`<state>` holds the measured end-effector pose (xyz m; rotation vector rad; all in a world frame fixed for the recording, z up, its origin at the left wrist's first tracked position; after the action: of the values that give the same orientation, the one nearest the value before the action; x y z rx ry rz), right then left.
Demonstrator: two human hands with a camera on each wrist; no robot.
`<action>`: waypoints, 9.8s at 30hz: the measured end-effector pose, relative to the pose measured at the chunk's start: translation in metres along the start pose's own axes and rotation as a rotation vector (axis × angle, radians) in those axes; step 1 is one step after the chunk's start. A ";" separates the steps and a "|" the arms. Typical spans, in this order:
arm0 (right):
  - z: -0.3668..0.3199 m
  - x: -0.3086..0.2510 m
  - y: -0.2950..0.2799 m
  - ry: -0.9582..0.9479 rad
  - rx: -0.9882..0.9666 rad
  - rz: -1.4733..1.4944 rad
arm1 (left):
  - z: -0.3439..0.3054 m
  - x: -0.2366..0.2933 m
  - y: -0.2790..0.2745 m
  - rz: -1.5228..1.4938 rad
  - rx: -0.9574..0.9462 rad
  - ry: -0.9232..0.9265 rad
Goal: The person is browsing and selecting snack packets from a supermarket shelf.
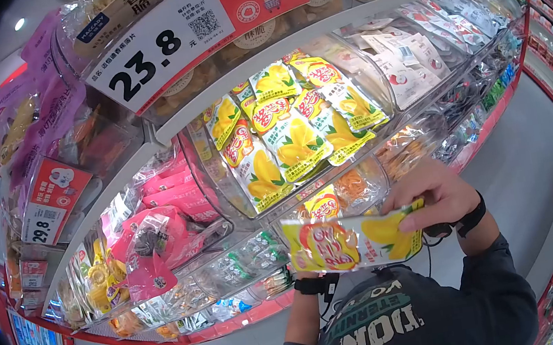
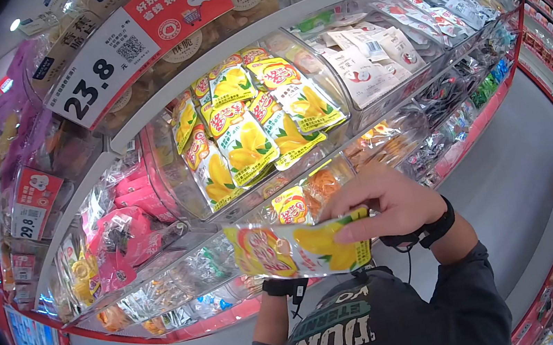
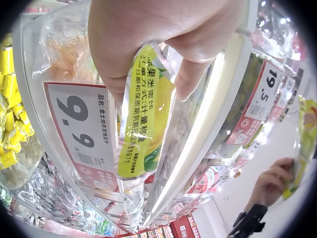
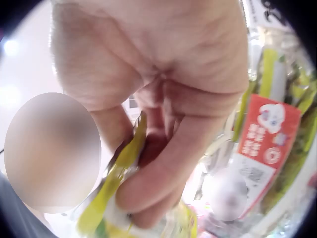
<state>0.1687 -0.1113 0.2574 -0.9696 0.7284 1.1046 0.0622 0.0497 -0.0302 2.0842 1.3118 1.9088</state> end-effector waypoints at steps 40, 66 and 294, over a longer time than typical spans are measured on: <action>0.106 -0.009 0.059 -0.319 0.311 -1.060 | -0.004 0.010 0.013 -0.098 0.011 0.080; -0.059 0.188 0.054 0.477 0.254 -0.091 | -0.022 0.019 0.067 -0.115 -0.061 0.125; 0.112 -0.022 0.030 -0.157 -0.516 -0.817 | -0.016 0.052 0.043 1.427 0.381 0.853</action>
<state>0.1356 -0.0140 0.3147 -1.4210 -0.1255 0.6206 0.0670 0.0434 0.0388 2.8520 -0.2191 3.5427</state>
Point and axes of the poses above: each hand's wrist, its own z-axis towards the middle knuckle, its own y-axis out of the palm, x = y × z, the point moved 8 cm from there along z, towards the middle knuckle, and after that the axes turned 3 degrees about z, right-handed, at the moved point
